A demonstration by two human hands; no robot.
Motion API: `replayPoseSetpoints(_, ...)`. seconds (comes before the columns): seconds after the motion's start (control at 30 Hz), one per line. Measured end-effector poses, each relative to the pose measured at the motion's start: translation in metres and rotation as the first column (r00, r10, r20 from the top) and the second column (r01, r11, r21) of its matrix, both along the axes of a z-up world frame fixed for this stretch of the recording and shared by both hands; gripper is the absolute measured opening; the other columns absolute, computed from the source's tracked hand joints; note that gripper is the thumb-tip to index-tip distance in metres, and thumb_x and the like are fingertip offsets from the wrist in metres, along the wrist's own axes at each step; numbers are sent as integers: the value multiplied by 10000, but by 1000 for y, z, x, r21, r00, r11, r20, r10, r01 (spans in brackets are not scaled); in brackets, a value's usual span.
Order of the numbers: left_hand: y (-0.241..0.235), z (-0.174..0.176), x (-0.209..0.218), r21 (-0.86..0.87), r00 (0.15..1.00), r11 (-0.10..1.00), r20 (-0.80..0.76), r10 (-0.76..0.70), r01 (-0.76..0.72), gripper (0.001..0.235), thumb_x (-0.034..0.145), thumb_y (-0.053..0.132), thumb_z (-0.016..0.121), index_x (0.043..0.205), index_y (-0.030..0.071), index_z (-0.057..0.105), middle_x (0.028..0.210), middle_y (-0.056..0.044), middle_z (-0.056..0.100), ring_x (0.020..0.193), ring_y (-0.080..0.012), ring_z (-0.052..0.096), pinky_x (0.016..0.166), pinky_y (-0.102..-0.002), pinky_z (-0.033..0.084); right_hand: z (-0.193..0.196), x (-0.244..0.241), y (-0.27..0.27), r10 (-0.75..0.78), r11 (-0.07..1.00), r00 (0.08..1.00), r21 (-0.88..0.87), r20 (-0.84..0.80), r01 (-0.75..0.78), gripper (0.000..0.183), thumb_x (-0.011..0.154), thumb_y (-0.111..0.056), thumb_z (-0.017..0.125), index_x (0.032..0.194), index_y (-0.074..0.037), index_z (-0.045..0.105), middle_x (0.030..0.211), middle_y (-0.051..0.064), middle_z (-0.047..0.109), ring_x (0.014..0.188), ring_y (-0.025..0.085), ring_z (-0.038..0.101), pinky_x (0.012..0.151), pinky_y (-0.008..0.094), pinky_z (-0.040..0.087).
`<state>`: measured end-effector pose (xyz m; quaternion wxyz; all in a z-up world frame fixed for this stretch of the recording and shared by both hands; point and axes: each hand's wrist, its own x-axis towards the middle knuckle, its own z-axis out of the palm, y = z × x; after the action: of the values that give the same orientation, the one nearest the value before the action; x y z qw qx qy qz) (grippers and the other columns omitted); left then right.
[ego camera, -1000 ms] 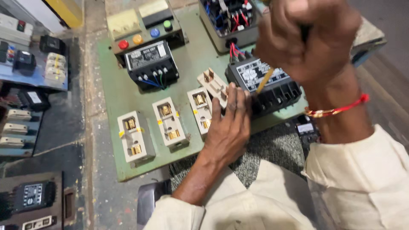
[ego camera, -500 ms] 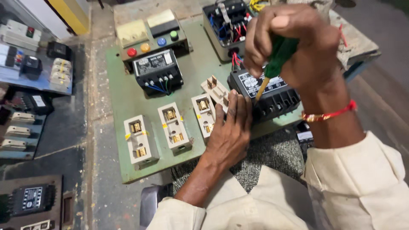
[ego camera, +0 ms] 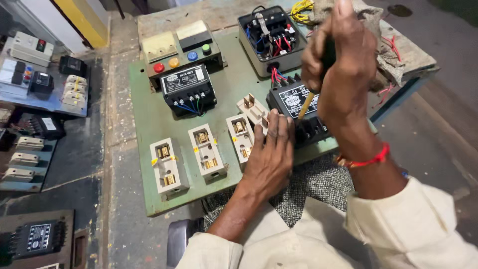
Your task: The person assembles an electrical panel by using a screwdriver to tighten screws on a controller and connecting wires using pliers.
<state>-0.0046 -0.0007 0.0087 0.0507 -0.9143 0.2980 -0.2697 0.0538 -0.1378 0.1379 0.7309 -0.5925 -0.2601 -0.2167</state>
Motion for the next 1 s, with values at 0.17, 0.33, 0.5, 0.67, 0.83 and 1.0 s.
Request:
replayPoseSetpoints(0.17,0,0,4,-37,999,999,22,-27,27,778,771,190,615,1460,-131,453,1489,-330,461,1458,-486,359,1090,-631,370,33,27,-21,538,826,828,-97,-161,-555,458,1083,-360,503,742,-57,457,547,29,411,410,101,362,373,283,306)
replayPoseSetpoints(0.33,3,-3,4,-44,999,998,34,-36,38,787,759,203,635,1448,-139,470,1479,-334,471,1474,-484,367,1143,-633,343,5,18,-22,403,914,912,-26,-73,-406,503,1150,-324,509,740,-67,372,543,14,341,407,76,265,403,273,240)
replayPoseSetpoints(0.5,0,-4,0,-21,999,999,33,-30,31,828,714,222,640,1445,-137,492,1474,-311,485,1458,-465,375,1164,-599,309,-28,18,-2,-195,972,977,150,89,180,414,1184,-328,538,934,-18,425,680,62,349,500,150,303,467,312,271)
replayPoseSetpoints(0.67,-1,-5,-1,-125,997,990,46,-61,66,736,854,240,630,1457,-152,475,1489,-339,467,1481,-487,360,1193,-613,305,-10,-5,-6,-62,992,997,106,-36,65,497,1155,-434,495,820,-80,402,615,33,384,470,114,338,415,281,286)
replayPoseSetpoints(0.83,2,-5,4,-26,999,999,39,-29,30,734,821,213,587,1460,-135,483,1497,-330,459,1483,-480,350,1156,-614,313,29,13,-29,497,851,867,-179,-31,-494,512,1136,-419,489,775,-61,431,618,58,404,473,137,362,447,310,346)
replayPoseSetpoints(1.0,0,-7,5,-13,994,1000,109,-22,23,655,871,187,576,1444,-124,506,1510,-311,464,1497,-458,363,1169,-632,312,22,17,-32,505,846,861,-161,-61,-508,505,1081,-410,424,717,-72,333,497,26,281,369,86,219,345,286,234)
